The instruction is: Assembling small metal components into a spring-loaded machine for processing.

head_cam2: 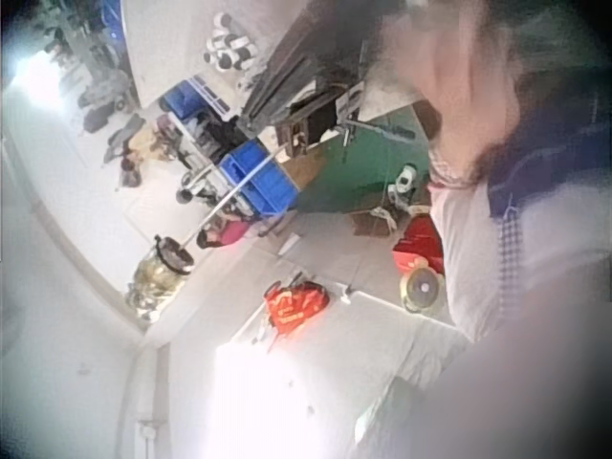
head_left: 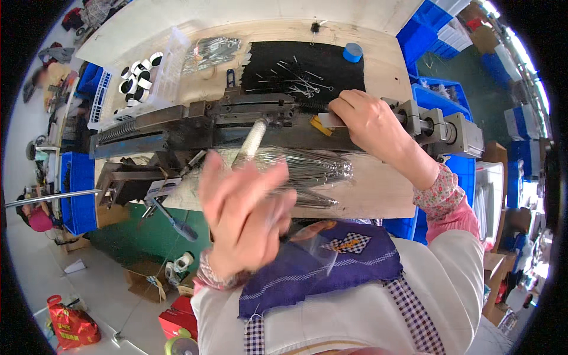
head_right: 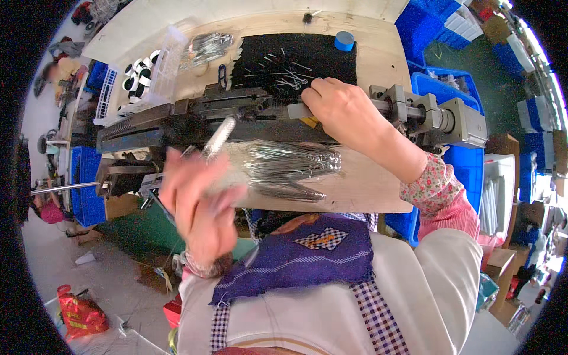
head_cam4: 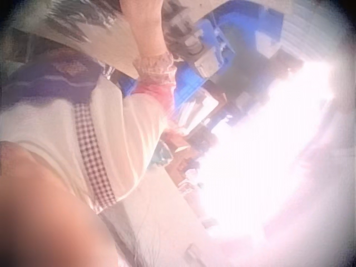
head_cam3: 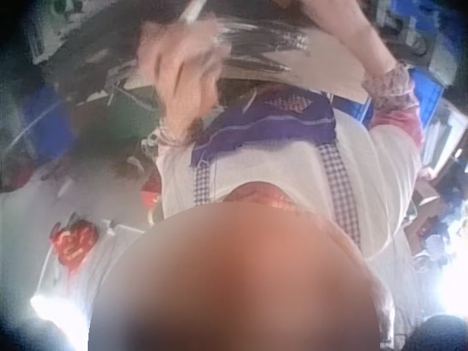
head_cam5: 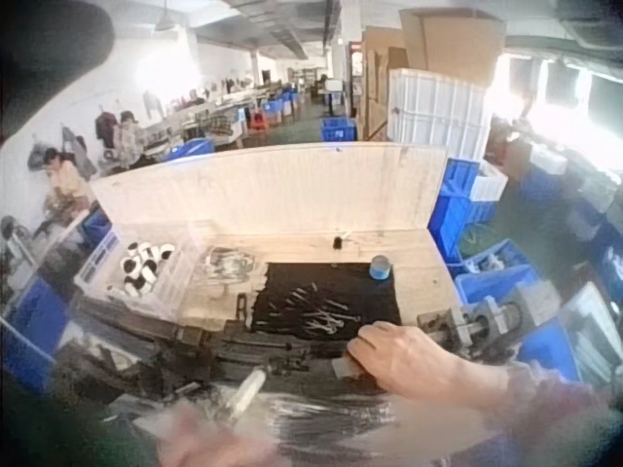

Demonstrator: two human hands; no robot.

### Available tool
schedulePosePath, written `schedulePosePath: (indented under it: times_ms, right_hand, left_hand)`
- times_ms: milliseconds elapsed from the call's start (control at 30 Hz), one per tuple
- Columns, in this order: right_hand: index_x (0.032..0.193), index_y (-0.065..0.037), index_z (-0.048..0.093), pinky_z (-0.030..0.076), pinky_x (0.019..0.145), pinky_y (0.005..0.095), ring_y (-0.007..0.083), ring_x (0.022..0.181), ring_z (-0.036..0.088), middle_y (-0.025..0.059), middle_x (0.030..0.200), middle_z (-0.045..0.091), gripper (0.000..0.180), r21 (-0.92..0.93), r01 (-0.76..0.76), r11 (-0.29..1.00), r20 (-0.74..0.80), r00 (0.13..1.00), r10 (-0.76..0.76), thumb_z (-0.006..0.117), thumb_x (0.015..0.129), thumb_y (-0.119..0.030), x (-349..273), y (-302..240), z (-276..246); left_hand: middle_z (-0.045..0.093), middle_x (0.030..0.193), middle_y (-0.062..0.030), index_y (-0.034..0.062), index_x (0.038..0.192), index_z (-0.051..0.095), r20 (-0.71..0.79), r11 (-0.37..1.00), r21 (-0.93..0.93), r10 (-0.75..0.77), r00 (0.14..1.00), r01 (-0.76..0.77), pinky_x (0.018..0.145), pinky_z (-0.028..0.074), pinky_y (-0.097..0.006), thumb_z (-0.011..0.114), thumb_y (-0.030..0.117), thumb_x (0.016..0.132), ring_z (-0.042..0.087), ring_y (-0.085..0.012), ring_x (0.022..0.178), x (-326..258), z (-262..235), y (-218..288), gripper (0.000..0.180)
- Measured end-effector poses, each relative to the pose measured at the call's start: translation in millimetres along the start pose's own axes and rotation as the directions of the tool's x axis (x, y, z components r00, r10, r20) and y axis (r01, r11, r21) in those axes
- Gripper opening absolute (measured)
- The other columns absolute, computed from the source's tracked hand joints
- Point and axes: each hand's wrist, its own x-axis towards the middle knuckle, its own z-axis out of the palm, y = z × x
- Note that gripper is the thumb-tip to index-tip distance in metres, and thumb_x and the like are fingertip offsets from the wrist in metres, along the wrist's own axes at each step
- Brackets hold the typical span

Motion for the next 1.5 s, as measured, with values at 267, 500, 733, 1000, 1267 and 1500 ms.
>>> schedulePosePath:
  times_ms: [267,500,733,1000,1267,1500]
  right_hand:
    - [0.08,-0.003,0.053,0.053,0.066,0.0321,0.023,0.081,0.059,0.0087,0.082,0.054,0.011,-0.053,0.03,0.998,-0.063,0.997,-0.033,0.061,0.072,-0.007,-6,-1,0]
    - [0.081,-0.004,0.058,0.054,0.067,0.0322,0.0239,0.079,0.062,0.0091,0.081,0.057,0.008,-0.091,0.014,0.996,-0.029,0.999,-0.017,0.058,0.076,-0.01,1,1,2]
    - [0.084,-0.003,0.057,0.052,0.068,0.0384,0.0282,0.082,0.06,0.01,0.082,0.057,0.011,-0.003,-0.018,1.0,-0.014,1.0,0.018,0.056,0.074,-0.001,1,1,11]
    - [0.086,-0.006,0.063,0.051,0.068,0.0418,0.0324,0.081,0.062,0.0127,0.08,0.06,0.01,-0.016,-0.086,0.996,0.052,0.995,0.087,0.056,0.078,-0.008,45,0,15]
    - [0.103,-0.005,0.063,0.049,0.067,0.0322,0.0238,0.073,0.061,0.0101,0.088,0.062,0.023,0.273,-0.053,0.961,-0.209,0.971,0.113,0.064,0.086,-0.02,11,47,-6]
    - [0.089,-0.002,0.062,0.047,0.069,0.0349,0.0282,0.076,0.06,0.0112,0.079,0.062,0.022,0.512,-0.198,0.836,-0.052,0.964,0.261,0.07,0.077,-0.019,-15,52,-41]
  left_hand:
    - [0.057,0.112,-0.018,-0.0001,0.082,0.059,0.099,0.88,0.431,-0.267,0.959,0.201,0.081,0.047,-0.036,0.055,0.006,0.085,0.055,-0.0327,0.098,-30,29,-56,0.008]
    - [0.053,0.124,-0.0176,0.0023,0.085,0.06,-0.212,0.906,0.408,-0.02,0.977,0.108,0.08,0.048,-0.043,0.053,0.011,0.09,0.054,-0.0338,0.097,-39,7,11,0.012]
    - [0.057,0.112,-0.0147,0.0018,0.087,0.059,0.197,0.762,0.647,-0.173,0.965,0.005,0.065,0.053,-0.039,0.061,0.011,0.08,0.06,-0.0306,0.087,8,19,-43,0.011]
    - [0.051,0.097,-0.0167,-0.0034,0.102,0.057,0.511,0.549,-0.285,-0.606,0.61,0.785,0.068,0.047,-0.034,0.053,0.004,0.087,0.058,-0.0277,0.082,-49,95,-59,0.017]
    - [0.058,0.062,-0.0093,0.0023,0.092,0.072,0.292,0.781,-0.007,-0.596,0.748,0.625,0.05,0.04,-0.029,0.058,0.004,0.084,0.056,-0.0193,0.053,-62,17,-48,0.016]
    - [0.056,0.059,-0.0175,0.0035,0.078,0.07,0.529,0.948,-0.026,-0.257,0.809,0.318,0.053,0.041,-0.035,0.056,0.031,0.085,0.055,-0.0267,0.053,60,144,-49,0.031]
